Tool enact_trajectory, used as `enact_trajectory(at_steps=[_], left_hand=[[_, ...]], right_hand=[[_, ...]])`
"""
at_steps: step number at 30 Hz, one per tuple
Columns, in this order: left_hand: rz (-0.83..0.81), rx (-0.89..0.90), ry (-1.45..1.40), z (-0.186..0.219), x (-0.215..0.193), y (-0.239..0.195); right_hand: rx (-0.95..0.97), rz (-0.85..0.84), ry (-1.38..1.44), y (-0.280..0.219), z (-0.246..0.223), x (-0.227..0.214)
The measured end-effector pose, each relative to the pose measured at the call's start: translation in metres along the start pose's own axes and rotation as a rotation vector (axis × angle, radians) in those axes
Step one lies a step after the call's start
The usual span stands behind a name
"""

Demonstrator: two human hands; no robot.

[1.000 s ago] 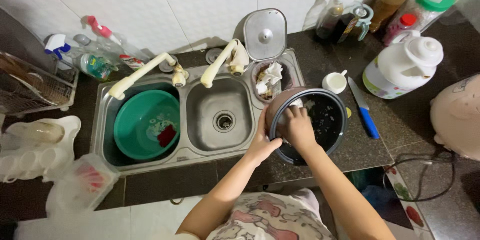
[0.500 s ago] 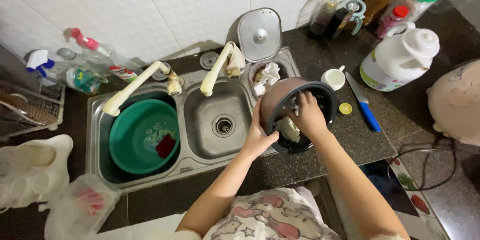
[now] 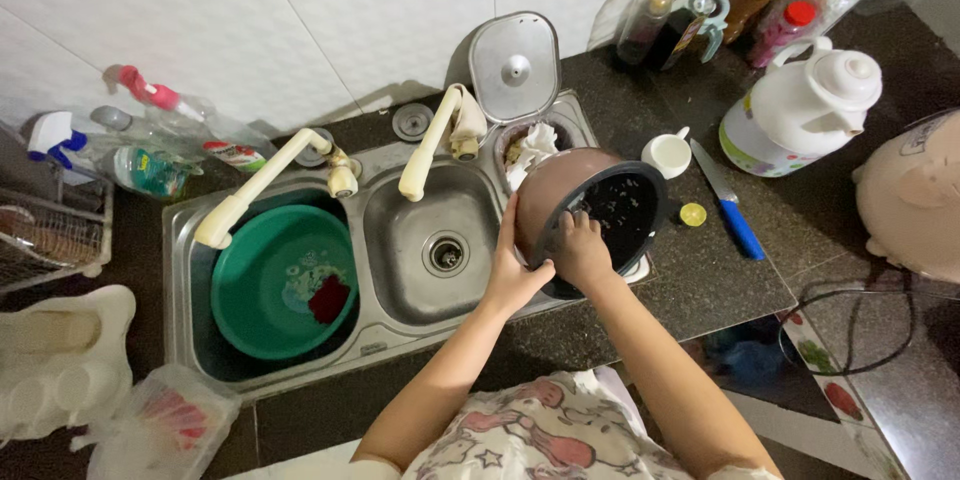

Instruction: The person removes the inner pot from a rice cooker, rinses rice under running water in the sink, and repeatedly drains and refills the pot. The person uses hands to agitate the rice and water, then pours out cloudy water into the sink. The pot remains in the sink at the end.

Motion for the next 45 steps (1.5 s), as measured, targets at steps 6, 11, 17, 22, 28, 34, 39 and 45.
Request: enact_trajectory(at_steps=[6,11,17,22,28,34,39,45], left_hand=[[0.015,-0.018,-0.178,-0.020,-0.007,-0.007],[0.058,-0.130,-0.189,-0.048,-0.025,-0.013],[0.208,-0.382,-0.196,-0.058,-0.070,-0.031],[0.316,-0.618,-0.193,-0.046,-0.116,-0.058],[0.429,-0.656,-0.191,-0.045,-0.142,-0.075],[0.477,-0.674,-0.273,-0.052,-0.145,-0.086],[0.423,-0.582,-0.283,-0.067,-0.146,-0.080],[0.312,-0.389,-0.202,-0.080,-0.124,-0.054]], right_hand=[[-0.083,0.036,0.136,0.007,-0.001,0.059],[-0.385,-0.397,0.275,0.033,-0.021,0.065],[0.017,-0.685,1.625,0.012,-0.002,-0.014],[-0.167,-0.421,1.871,0.037,0.035,-0.066],[0.291,0.155,1.755,0.167,0.083,0.008],[0.159,0.198,1.105,0.211,0.083,0.055],[0.180,0.180,1.017,0.193,0.074,0.040],[0.138,0.199,2.022,0.139,0.069,-0.016]])
Point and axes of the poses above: each hand's wrist, its own y-axis towards the middle knuckle, its own x-axis out of the palm, z = x × y, the point moved 5 cm from there along y, towards the middle knuckle, and after that the axes turned 6 degrees about -z, right-handed, at the moved point
